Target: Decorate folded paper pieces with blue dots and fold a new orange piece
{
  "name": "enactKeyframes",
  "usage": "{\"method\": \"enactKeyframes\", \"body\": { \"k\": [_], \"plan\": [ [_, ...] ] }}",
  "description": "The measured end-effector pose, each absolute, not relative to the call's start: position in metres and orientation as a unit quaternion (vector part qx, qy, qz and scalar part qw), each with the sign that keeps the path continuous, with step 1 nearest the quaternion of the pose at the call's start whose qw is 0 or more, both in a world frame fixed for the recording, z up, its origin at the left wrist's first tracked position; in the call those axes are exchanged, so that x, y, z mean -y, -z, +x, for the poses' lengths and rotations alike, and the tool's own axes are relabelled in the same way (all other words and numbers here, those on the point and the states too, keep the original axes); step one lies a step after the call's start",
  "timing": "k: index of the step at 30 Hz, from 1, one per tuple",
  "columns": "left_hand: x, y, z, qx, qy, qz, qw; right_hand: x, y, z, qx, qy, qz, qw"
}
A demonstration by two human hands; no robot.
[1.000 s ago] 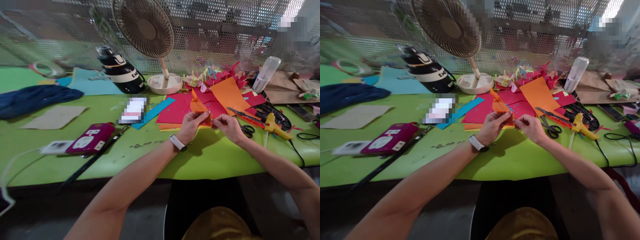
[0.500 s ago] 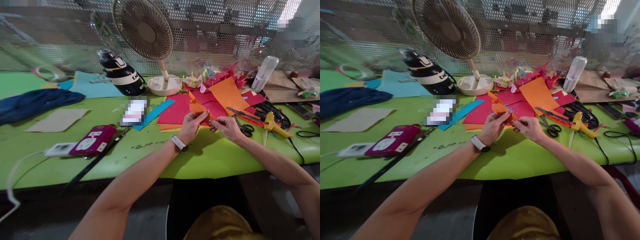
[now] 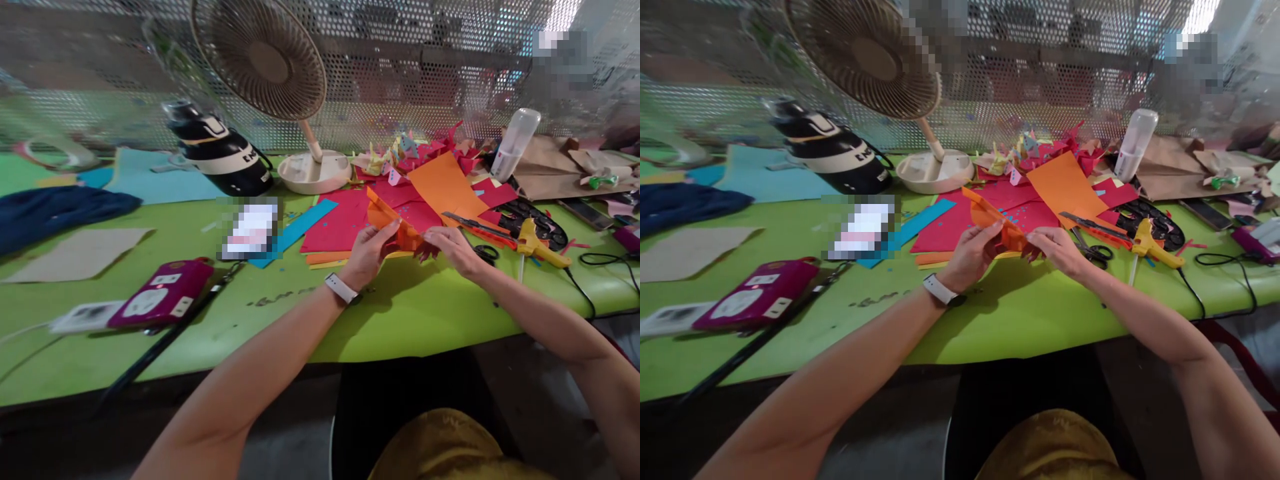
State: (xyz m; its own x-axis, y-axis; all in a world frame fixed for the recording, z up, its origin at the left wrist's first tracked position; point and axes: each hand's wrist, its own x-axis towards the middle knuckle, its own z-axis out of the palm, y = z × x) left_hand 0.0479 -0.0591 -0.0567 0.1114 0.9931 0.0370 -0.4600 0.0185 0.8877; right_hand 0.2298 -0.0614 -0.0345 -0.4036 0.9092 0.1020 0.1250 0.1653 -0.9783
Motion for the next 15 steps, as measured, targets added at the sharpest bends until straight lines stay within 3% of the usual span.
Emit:
{"method": "enactKeyframes", "body": {
  "k": [6, 15],
  "plan": [
    [0.0603, 0.0581, 0.0523, -0.341, -0.583, 0.419, 0.607, 0.0578, 0.0341, 0.2289, 0.605, -0.535, -0.43, 0.404],
    [0.062, 0.0572, 0.0474, -0.336, -0.518, 0.489, 0.616, 0.0539, 0.0417, 0.2281, 0.599, -0.584, -0.378, 0.396]
  ]
}}
